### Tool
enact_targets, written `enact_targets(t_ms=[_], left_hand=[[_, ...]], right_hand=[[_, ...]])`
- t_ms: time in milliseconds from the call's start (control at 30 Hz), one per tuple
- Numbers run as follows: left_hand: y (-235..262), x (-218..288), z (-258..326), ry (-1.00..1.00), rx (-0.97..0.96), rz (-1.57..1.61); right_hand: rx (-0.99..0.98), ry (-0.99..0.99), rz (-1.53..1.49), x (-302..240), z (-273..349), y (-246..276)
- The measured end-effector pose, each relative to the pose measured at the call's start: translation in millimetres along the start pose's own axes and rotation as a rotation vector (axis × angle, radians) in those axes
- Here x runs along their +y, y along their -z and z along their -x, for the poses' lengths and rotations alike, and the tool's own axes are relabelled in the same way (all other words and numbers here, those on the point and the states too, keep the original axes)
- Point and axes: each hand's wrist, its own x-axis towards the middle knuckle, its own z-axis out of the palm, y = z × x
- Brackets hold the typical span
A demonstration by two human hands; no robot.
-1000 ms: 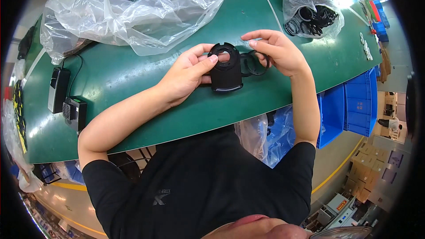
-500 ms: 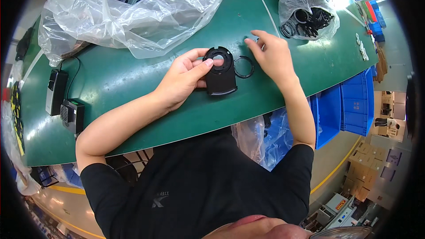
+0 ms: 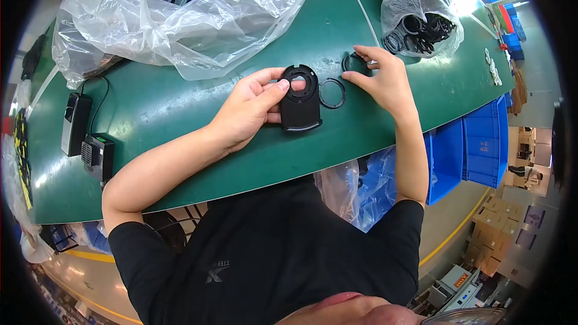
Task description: The person assembles plastic and rubber components by hand on a factory assembly line.
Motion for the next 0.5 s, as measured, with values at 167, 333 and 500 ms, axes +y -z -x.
enact_targets(t_ms=[167, 333, 500], left_hand=[[0.1, 1.6, -0.3, 0.001, -0.009, 0.002], [1.9, 3.3, 0.4, 0.034, -0.001, 0.066], [1.1, 1.1, -2.0, 0.023, -0.028, 0.052]], right_hand=[[-0.031, -0.059, 0.035, -2.3, 3.8, 1.9], [0.058, -0.086, -0.224, -14.2, 9.3, -2.4], [0.111, 0.006, -0.476, -61.3, 25.3, -14.2]])
